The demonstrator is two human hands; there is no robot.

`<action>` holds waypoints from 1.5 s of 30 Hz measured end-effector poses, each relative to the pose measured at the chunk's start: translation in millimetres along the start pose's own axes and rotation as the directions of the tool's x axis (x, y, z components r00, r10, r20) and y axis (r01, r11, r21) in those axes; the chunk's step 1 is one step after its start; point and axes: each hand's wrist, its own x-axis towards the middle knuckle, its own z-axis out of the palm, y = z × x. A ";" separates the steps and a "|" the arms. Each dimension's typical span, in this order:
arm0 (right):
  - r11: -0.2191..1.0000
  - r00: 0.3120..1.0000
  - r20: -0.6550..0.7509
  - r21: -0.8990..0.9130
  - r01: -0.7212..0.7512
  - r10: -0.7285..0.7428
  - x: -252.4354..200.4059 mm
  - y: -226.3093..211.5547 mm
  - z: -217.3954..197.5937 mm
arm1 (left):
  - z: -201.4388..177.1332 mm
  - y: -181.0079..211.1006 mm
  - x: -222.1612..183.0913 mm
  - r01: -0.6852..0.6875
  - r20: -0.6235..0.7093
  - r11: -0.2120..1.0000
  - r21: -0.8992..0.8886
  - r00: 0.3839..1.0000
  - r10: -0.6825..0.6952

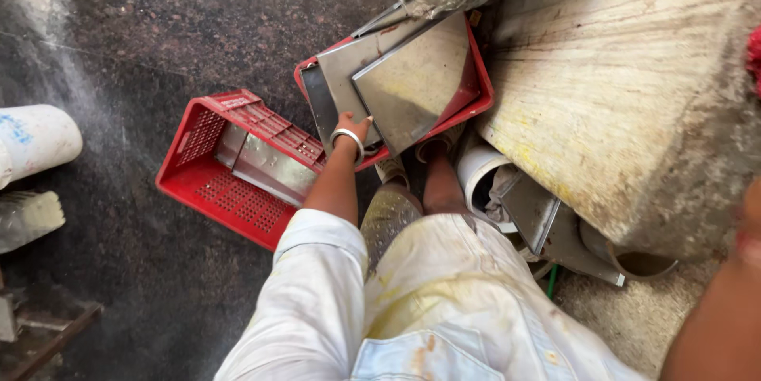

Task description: The person washes metal baking trays by scrubbing them with a cloth or scouring pad and rinsing them under running water, then places them into red plastic crates.

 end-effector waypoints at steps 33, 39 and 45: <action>0.307 0.547 0.769 0.460 -0.833 0.332 -83.3 -132.5 339.9 | 107.0 102.3 -183.4 -0.633 0.004 0.662 -0.401 0.722 0.692; -0.199 0.202 0.943 0.258 -0.945 0.263 -77.5 -154.7 271.8 | 133.9 69.7 -145.6 -0.428 0.295 0.652 -0.626 0.643 0.706; -0.364 0.221 0.970 0.244 -0.899 0.106 -122.0 -153.5 287.9 | 125.5 47.9 -125.8 -0.580 0.413 0.772 -0.260 0.656 0.632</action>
